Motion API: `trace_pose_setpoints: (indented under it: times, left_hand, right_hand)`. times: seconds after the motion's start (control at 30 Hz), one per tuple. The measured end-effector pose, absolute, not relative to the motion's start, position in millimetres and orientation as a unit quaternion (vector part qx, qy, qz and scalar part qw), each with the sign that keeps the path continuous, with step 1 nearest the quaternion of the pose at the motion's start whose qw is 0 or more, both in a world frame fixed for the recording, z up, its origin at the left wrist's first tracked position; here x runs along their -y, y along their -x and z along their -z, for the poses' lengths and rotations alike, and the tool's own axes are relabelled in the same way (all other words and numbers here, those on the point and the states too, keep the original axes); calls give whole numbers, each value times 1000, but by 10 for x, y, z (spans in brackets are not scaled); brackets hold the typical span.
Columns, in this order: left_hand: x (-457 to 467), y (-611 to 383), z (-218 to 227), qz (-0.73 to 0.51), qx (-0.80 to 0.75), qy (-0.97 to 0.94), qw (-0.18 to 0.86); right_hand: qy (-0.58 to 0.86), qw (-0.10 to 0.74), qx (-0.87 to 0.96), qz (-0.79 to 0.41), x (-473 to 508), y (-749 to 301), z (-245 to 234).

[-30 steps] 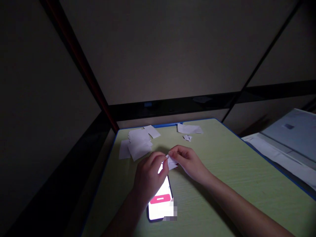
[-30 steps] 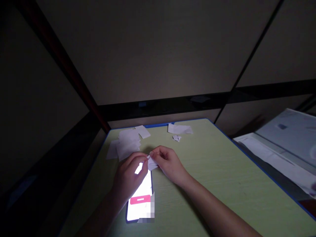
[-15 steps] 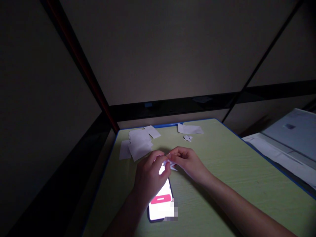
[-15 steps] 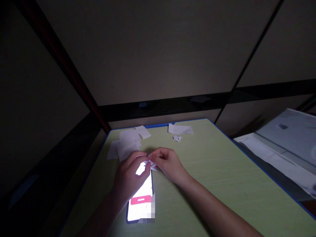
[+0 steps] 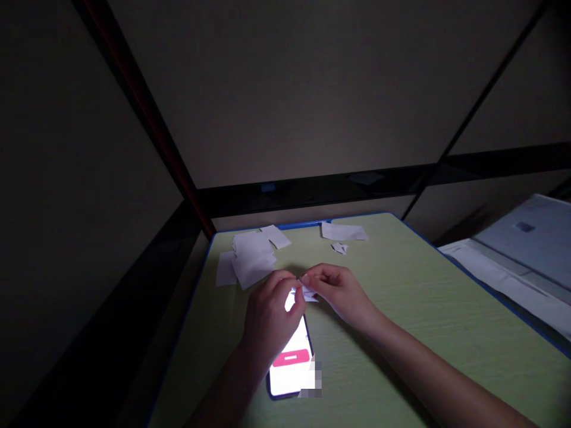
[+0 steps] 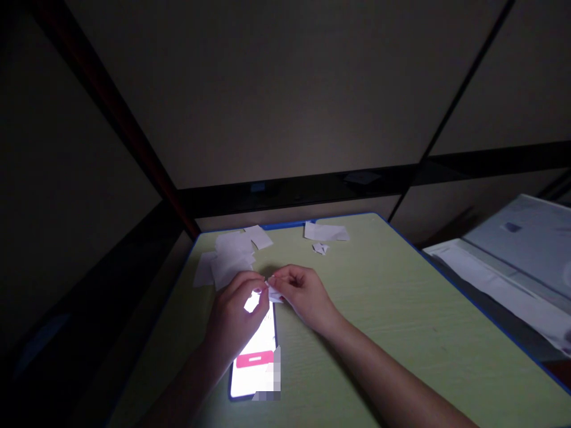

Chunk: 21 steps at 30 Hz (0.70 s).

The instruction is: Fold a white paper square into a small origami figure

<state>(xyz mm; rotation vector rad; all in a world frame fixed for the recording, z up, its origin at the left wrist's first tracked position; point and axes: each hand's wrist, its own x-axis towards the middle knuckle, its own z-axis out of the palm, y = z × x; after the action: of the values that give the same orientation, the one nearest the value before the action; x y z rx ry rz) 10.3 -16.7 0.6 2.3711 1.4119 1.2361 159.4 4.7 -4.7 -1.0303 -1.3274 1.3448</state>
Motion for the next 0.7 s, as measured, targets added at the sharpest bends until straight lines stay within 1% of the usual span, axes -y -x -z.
trace_pose_setpoints:
  times: [0.1, 0.27, 0.5, 0.7]
  left_hand:
    - [155, -133, 11, -428, -499, -744, 117]
    - [136, -150, 67, -434, -532, -706, 176]
    - [92, -161, 86, -488, -535, -629, 282]
    - [75, -138, 78, -477, -515, -625, 341]
  right_hand:
    - [420, 468, 544, -556, -41, -1583, 30]
    - [417, 462, 556, -551, -43, -1578, 1]
    - [401, 451, 564, -564, -45, -1604, -2]
    - [406, 455, 550, -571, -46, -1609, -45]
